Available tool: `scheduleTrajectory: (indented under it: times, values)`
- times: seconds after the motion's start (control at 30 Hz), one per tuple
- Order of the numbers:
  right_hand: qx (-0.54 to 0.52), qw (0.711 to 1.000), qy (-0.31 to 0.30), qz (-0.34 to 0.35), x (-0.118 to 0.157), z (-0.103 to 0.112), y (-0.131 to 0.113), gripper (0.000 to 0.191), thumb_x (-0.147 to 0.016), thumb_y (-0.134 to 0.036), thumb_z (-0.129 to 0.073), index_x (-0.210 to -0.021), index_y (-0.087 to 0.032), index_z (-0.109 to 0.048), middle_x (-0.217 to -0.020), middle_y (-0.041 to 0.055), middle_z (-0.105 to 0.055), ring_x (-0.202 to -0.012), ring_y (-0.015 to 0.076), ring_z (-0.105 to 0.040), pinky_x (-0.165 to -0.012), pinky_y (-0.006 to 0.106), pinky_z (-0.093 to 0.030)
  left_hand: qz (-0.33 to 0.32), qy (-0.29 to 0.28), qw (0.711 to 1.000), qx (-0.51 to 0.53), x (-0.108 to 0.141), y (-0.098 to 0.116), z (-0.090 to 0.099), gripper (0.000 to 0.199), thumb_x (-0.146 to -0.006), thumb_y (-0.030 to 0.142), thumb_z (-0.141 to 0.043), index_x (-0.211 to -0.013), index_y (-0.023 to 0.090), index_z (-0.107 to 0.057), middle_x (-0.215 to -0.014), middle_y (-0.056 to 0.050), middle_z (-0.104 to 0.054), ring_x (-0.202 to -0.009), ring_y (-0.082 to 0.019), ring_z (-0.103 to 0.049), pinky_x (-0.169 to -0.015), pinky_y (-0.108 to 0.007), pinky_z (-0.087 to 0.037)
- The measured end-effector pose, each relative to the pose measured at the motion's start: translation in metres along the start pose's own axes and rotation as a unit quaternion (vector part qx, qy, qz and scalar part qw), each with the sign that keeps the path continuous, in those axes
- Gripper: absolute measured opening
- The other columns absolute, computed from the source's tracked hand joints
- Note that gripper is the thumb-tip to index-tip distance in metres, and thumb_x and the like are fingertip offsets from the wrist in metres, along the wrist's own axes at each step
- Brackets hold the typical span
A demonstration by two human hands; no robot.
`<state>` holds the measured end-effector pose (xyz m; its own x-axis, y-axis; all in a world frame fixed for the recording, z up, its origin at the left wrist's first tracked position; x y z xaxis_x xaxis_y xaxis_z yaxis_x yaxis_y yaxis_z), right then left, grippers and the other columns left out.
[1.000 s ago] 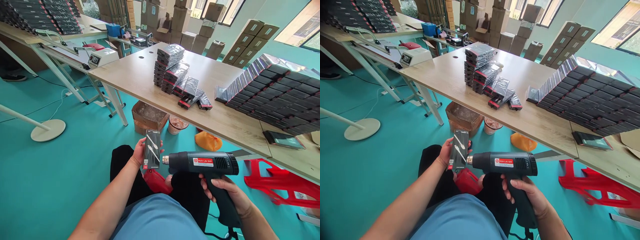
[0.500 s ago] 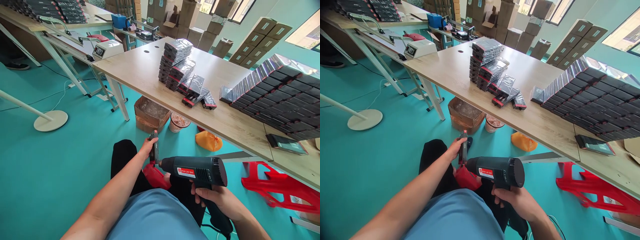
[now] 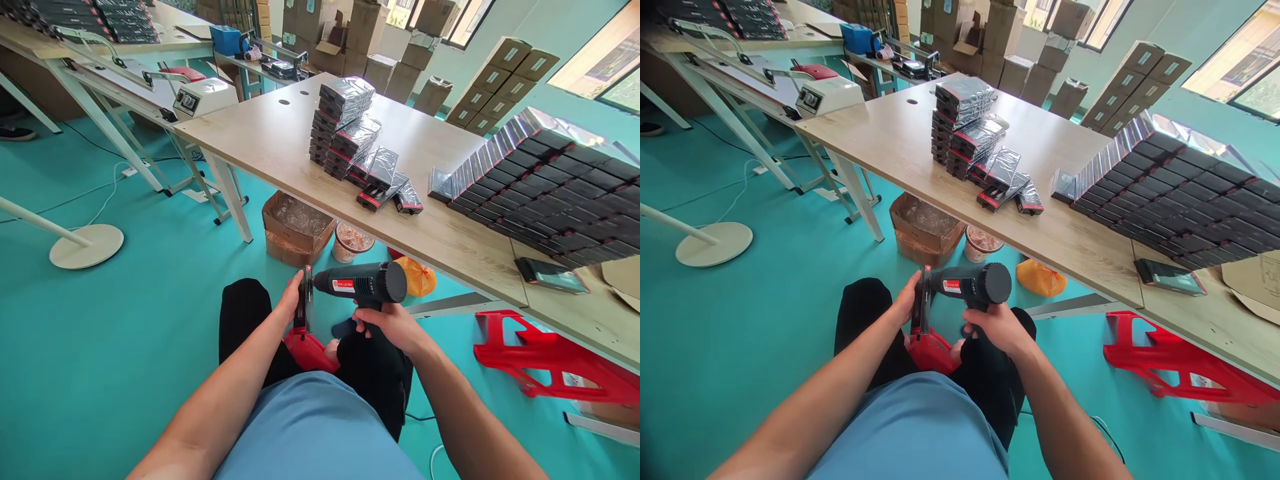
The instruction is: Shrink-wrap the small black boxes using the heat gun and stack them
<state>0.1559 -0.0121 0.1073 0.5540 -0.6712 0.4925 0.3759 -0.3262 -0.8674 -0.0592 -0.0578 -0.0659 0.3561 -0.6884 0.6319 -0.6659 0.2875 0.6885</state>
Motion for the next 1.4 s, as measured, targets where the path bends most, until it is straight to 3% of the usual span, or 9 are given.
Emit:
scheduleTrajectory:
  times: [0.2,0.33,0.4,0.53,0.67,0.8,1.0,1.2,1.4]
  values:
    - [-0.004,1.0,-0.011,0.021,-0.017,-0.002,-0.006,0.022,-0.074,-0.032,-0.079,-0.086,-0.016,-0.069,-0.075,0.0039,-0.07,-0.065,0.0192,-0.064,-0.055,0.031,-0.049,0.056,-0.006,0.998,0.007,0.002,-0.016,0.011,0.062,-0.085,0.079,-0.058,-0.086,0.019,-0.072,-0.056,-0.004,-0.061,-0.048,-0.019,-0.057,-0.046,-0.03,-0.043]
    - [-0.005,0.994,-0.106,-0.03,0.015,0.003,0.014,0.025,-0.076,-0.035,-0.08,-0.089,-0.015,-0.074,-0.079,0.0059,-0.073,-0.066,0.0198,-0.065,-0.056,0.031,-0.05,0.08,0.036,0.994,0.061,0.005,-0.016,0.026,0.053,-0.088,0.069,-0.061,-0.086,0.016,-0.069,-0.06,-0.005,-0.063,-0.047,-0.018,-0.059,-0.043,-0.027,-0.044]
    - [-0.031,0.991,-0.118,-0.06,0.036,0.008,0.029,0.03,-0.075,-0.036,-0.082,-0.095,-0.015,-0.075,-0.084,0.0062,-0.074,-0.067,0.02,-0.067,-0.056,0.03,-0.05,0.087,0.006,0.986,0.14,0.008,-0.012,0.03,0.047,-0.09,0.06,-0.062,-0.097,0.014,-0.07,-0.071,-0.008,-0.07,-0.058,-0.022,-0.067,-0.05,-0.031,-0.053]
    - [-0.146,0.984,-0.053,-0.092,0.062,0.017,0.055,0.037,-0.075,-0.039,-0.084,-0.102,-0.014,-0.075,-0.084,0.0064,-0.074,-0.066,0.0181,-0.067,-0.055,0.027,-0.05,0.043,-0.123,0.952,0.278,0.017,0.004,0.027,0.062,-0.089,0.062,-0.054,-0.121,0.011,-0.067,-0.098,-0.018,-0.075,-0.086,-0.03,-0.074,-0.073,-0.043,-0.061]
    - [-0.253,0.962,0.03,-0.1,0.063,0.022,0.073,0.036,-0.075,-0.037,-0.085,-0.101,-0.014,-0.077,-0.083,0.0065,-0.074,-0.066,0.016,-0.065,-0.054,0.024,-0.051,0.038,-0.171,0.951,0.253,0.025,0.011,0.014,0.07,-0.087,0.064,-0.053,-0.13,0.011,-0.065,-0.105,-0.018,-0.075,-0.094,-0.032,-0.073,-0.081,-0.046,-0.06]
    - [-0.336,0.935,0.052,-0.104,0.052,0.027,0.081,0.032,-0.074,-0.034,-0.085,-0.098,-0.014,-0.078,-0.083,0.0063,-0.073,-0.066,0.0143,-0.064,-0.054,0.022,-0.052,0.051,-0.202,0.954,0.216,0.027,0.012,-0.001,0.069,-0.087,0.062,-0.053,-0.13,0.011,-0.065,-0.1,-0.016,-0.076,-0.089,-0.032,-0.074,-0.079,-0.044,-0.06]
    - [-0.368,0.925,0.032,-0.092,0.034,0.021,0.074,0.023,-0.079,-0.03,-0.081,-0.096,-0.015,-0.077,-0.085,0.0058,-0.072,-0.069,0.0142,-0.065,-0.056,0.022,-0.054,0.087,-0.206,0.955,0.193,0.029,0.005,-0.004,0.061,-0.086,0.06,-0.052,-0.12,0.012,-0.069,-0.093,-0.015,-0.076,-0.085,-0.032,-0.074,-0.074,-0.044,-0.06]
    - [-0.327,0.944,-0.028,-0.038,0.024,0.002,0.056,0.03,-0.077,-0.032,-0.083,-0.098,-0.011,-0.078,-0.083,0.0077,-0.073,-0.064,0.0154,-0.066,-0.051,0.023,-0.051,0.123,-0.157,0.965,0.172,0.027,-0.001,0.004,0.051,-0.087,0.058,-0.054,-0.1,0.012,-0.073,-0.079,-0.014,-0.075,-0.083,-0.034,-0.074,-0.073,-0.046,-0.06]
    - [-0.304,0.951,0.052,-0.015,0.017,0.008,0.043,0.031,-0.074,-0.035,-0.084,-0.095,-0.013,-0.076,-0.078,0.0058,-0.074,-0.059,0.0142,-0.063,-0.052,0.025,-0.052,0.128,-0.187,0.955,0.193,0.027,-0.004,-0.003,0.048,-0.09,0.053,-0.056,-0.106,0.011,-0.073,-0.087,-0.014,-0.076,-0.083,-0.03,-0.074,-0.076,-0.042,-0.06]
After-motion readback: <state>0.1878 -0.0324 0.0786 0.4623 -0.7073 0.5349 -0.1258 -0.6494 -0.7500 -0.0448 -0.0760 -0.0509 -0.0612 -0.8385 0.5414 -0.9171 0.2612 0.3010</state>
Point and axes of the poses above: each hand's wrist, its own x-axis away from the middle knuckle, its own z-axis out of the back of the hand, y = z × x, the point moved 5 cm from there along -x, towards the middle knuckle
